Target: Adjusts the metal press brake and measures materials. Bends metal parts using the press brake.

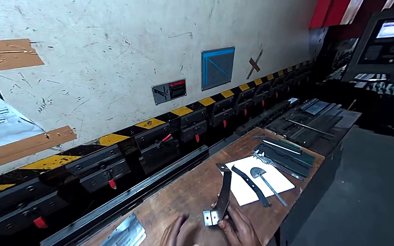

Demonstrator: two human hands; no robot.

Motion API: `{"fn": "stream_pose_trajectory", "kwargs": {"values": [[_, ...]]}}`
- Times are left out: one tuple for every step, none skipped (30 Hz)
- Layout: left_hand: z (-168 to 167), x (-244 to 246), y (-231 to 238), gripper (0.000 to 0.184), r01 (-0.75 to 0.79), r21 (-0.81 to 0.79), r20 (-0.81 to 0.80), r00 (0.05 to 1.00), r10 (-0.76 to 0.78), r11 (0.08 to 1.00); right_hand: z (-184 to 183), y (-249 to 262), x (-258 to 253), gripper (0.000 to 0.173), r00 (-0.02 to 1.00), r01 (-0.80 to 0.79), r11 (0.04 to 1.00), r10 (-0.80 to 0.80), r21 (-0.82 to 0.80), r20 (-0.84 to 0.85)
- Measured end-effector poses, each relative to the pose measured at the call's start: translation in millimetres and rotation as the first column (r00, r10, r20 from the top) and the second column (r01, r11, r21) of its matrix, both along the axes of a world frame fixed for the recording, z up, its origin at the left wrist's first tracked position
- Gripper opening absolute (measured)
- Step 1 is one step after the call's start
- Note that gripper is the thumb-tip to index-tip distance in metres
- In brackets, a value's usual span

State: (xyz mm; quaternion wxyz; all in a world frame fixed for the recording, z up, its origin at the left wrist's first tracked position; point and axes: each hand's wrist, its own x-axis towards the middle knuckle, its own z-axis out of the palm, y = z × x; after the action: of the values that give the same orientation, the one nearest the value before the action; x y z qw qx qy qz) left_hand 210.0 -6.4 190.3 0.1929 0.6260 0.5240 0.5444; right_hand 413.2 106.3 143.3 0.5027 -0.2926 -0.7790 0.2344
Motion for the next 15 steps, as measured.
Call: {"fn": "stream_pose_trajectory", "kwargs": {"values": [[17.4,17.5,17.8,0.070,0.059,0.015,-0.037,0.998,-0.059,0.998,4.8,-5.8,6.3,0.056,1.000,0.001,1.000,-0.002,0.024,0.029],[29.7,35.1,31.6,0.076,0.096,0.022,-0.060,0.994,-0.095,0.995,9.5,-11.2,13.0,0.050,0.998,0.000,0.999,-0.003,0.054,0.065],[36.4,51.4,42.0,0.079,0.118,0.028,-0.066,0.991,-0.116,0.993,12.2,-16.1,20.2,0.041,0.996,-0.002,0.996,-0.006,0.089,0.087],[37.9,66.4,49.7,0.079,0.128,0.037,-0.048,0.991,-0.126,0.991,10.9,-20.1,28.7,0.035,0.994,-0.012,0.994,0.000,0.112,0.106],[35.5,80.2,55.1,0.073,0.137,0.042,-0.003,0.991,-0.137,0.990,6.1,-23.0,39.3,0.030,0.992,-0.043,0.992,0.029,0.116,0.125],[30.4,92.8,58.6,0.066,0.149,0.034,0.054,0.987,-0.151,0.988,-0.4,-24.8,50.8,0.029,0.989,-0.075,0.991,0.060,0.110,0.137],[23.4,103.9,60.9,0.064,0.167,0.012,0.126,0.978,-0.167,0.986,-6.2,-24.6,63.1,0.030,0.985,-0.107,0.991,0.094,0.081,0.141],[15.4,113.2,61.8,0.064,0.180,-0.015,0.202,0.964,-0.173,0.984,-11.1,-22.0,77.0,0.033,0.978,-0.159,0.987,0.156,0.008,0.140],[7.1,121.3,61.2,0.066,0.183,-0.041,0.277,0.947,-0.165,0.982,-17.4,-16.0,92.8,0.038,0.969,-0.202,0.975,0.212,-0.087,0.128],[-0.2,128.7,61.1,0.068,0.171,-0.065,0.330,0.934,-0.141,0.983,-28.9,-4.7,109.9,0.043,0.973,-0.177,0.972,0.196,-0.153,0.122],[-5.5,135.6,62.2,0.069,0.159,-0.081,0.365,0.923,-0.119,0.984,-46.7,13.3,128.7,0.046,0.985,-0.070,0.982,0.096,-0.175,0.144],[-9.5,142.5,63.4,0.069,0.148,-0.088,0.385,0.917,-0.104,0.985,-67.6,35.9,150.9,0.047,0.974,0.092,0.983,-0.056,-0.159,0.219],[-12.6,150.2,64.3,0.068,0.138,-0.094,0.390,0.916,-0.091,0.986,-90.0,61.0,175.4,0.047,0.921,0.261,0.961,-0.217,-0.097,0.324],[-14.1,158.4,64.6,0.067,0.123,-0.098,0.383,0.921,-0.077,0.988,-111.3,86.1,199.9,0.047,0.838,0.383,0.923,-0.330,-0.038,0.434],[-14.4,166.1,64.3,0.065,0.104,-0.101,0.373,0.926,-0.059,0.989,-132.0,108.7,220.8,0.051,0.749,0.445,0.896,-0.372,0.000,0.548]]}}
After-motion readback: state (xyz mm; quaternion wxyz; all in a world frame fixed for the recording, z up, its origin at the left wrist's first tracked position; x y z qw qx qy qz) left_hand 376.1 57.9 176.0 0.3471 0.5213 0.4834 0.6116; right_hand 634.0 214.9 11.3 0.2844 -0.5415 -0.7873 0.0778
